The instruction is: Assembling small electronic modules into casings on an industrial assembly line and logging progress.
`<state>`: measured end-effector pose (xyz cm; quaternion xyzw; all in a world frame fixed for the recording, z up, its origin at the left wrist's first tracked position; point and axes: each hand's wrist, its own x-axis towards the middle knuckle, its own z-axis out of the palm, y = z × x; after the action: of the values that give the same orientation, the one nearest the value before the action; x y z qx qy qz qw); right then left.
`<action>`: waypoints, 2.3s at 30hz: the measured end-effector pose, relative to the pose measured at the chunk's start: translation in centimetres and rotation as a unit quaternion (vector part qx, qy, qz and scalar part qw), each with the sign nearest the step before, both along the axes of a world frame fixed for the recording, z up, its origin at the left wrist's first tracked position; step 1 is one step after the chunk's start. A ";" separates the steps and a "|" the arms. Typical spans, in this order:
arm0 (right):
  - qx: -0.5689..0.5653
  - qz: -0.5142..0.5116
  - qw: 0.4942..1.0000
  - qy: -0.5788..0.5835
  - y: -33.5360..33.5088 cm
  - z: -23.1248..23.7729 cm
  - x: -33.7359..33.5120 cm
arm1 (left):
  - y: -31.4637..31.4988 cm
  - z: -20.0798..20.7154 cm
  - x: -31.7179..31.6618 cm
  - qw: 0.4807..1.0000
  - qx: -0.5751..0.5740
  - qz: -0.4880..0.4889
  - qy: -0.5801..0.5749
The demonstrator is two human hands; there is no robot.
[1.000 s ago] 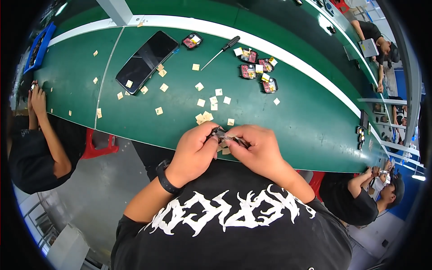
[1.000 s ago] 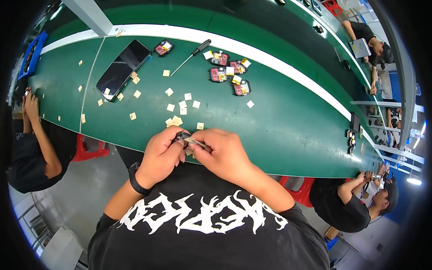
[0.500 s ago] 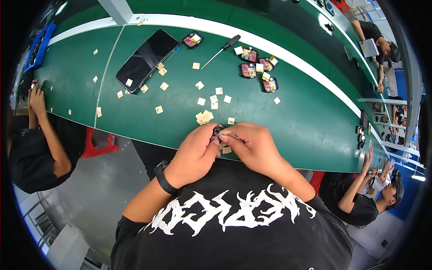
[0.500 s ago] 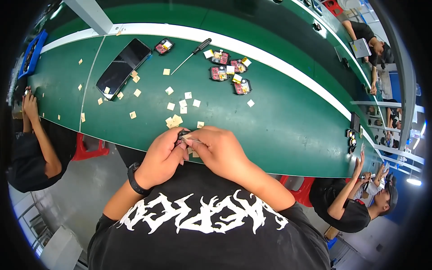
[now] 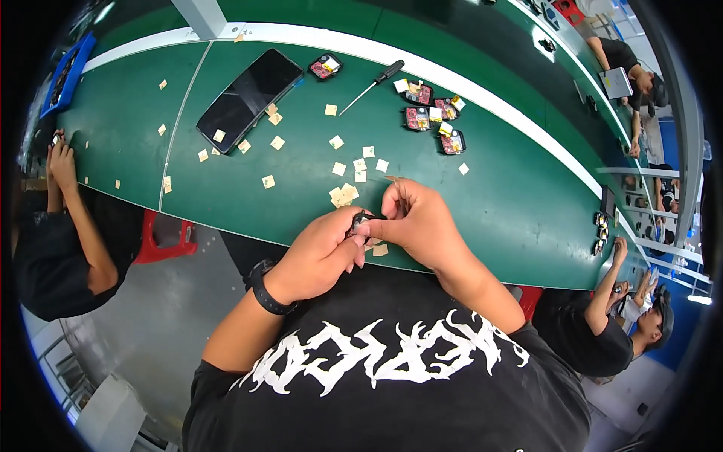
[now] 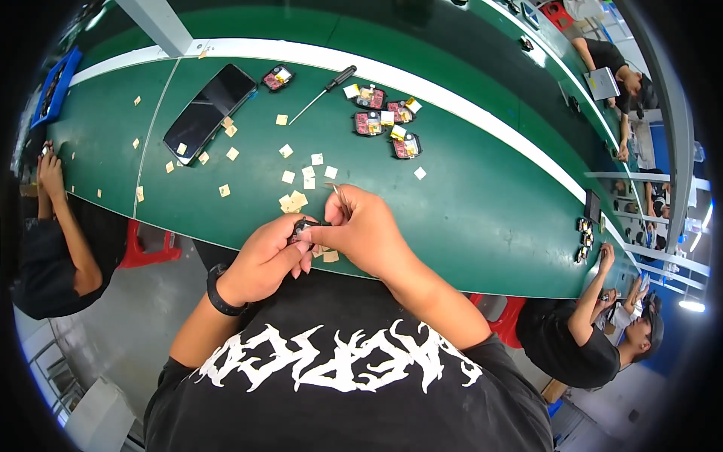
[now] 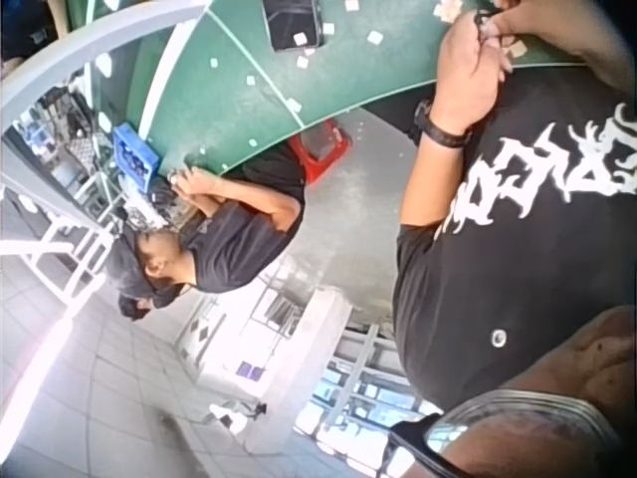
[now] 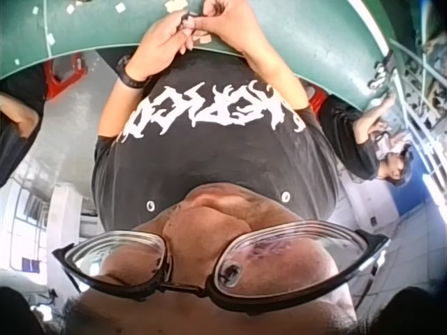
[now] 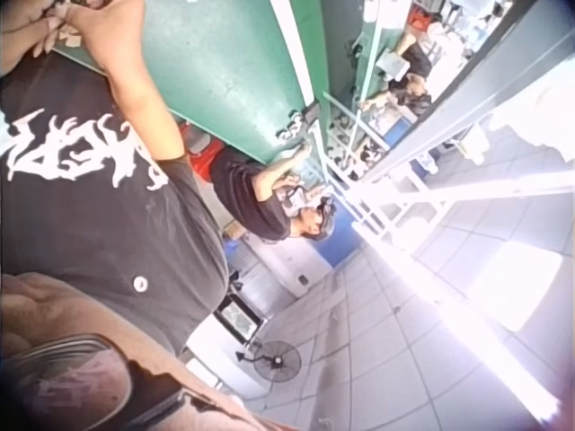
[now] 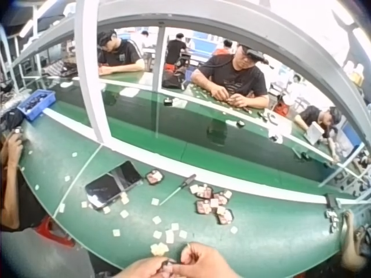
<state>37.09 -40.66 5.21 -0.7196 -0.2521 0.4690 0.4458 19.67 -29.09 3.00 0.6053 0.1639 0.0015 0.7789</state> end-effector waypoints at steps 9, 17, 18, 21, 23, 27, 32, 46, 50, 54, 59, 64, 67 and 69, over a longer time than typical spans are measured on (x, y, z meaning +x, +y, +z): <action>0.013 0.095 0.992 0.087 1.1 0.3 1.1 | 0.7 0.2 0.1 0.997 -0.076 -0.013 0.019; 0.069 0.047 0.989 0.123 0.4 0.0 0.9 | 0.5 0.3 0.5 0.967 -0.247 0.061 0.025; 0.056 0.041 0.989 0.130 0.6 0.2 0.7 | 0.4 0.5 0.5 0.977 -0.206 0.060 0.015; 0.037 0.038 0.989 0.139 0.9 0.4 0.4 | 0.1 0.4 0.4 0.987 -0.152 0.060 0.007; 0.032 0.042 0.989 0.141 1.1 0.3 0.6 | 0.2 0.4 0.3 0.988 -0.139 0.062 0.008; 0.067 0.059 0.984 0.156 0.9 -0.4 0.9 | 0.3 0.2 0.3 0.985 -0.157 0.067 0.018; 0.093 0.048 0.982 0.158 0.1 -0.6 0.6 | 0.0 0.6 0.3 0.977 -0.193 0.090 -0.006; 0.139 -0.018 0.970 0.201 -2.1 1.8 -2.0 | -0.5 4.8 -0.3 0.956 0.257 0.133 -0.051; 0.176 0.005 0.962 0.210 -2.5 2.7 -2.3 | 0.3 5.9 -1.0 0.946 0.304 0.087 -0.074; 0.163 0.009 0.967 0.193 -2.7 3.8 -2.2 | 1.1 6.7 -1.0 0.958 0.269 0.044 -0.088; 0.200 -0.022 0.955 0.216 -2.6 4.6 -2.3 | 1.3 7.1 -1.4 0.979 0.153 0.067 -0.113; 0.216 -0.026 0.951 0.218 -2.6 4.3 -2.6 | 2.0 7.2 -1.5 0.965 0.213 0.040 -0.147; 0.215 -0.030 0.950 0.225 -2.4 4.2 -2.5 | 1.7 7.2 -1.3 0.950 0.278 0.040 -0.136; 0.209 -0.031 0.951 0.225 -2.3 4.1 -2.1 | 1.8 7.2 -1.1 0.955 0.269 0.047 -0.113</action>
<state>35.02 -43.00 9.28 -0.4937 -0.2152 0.5411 0.6458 18.58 -27.32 10.22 0.7796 0.0964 0.1508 0.6001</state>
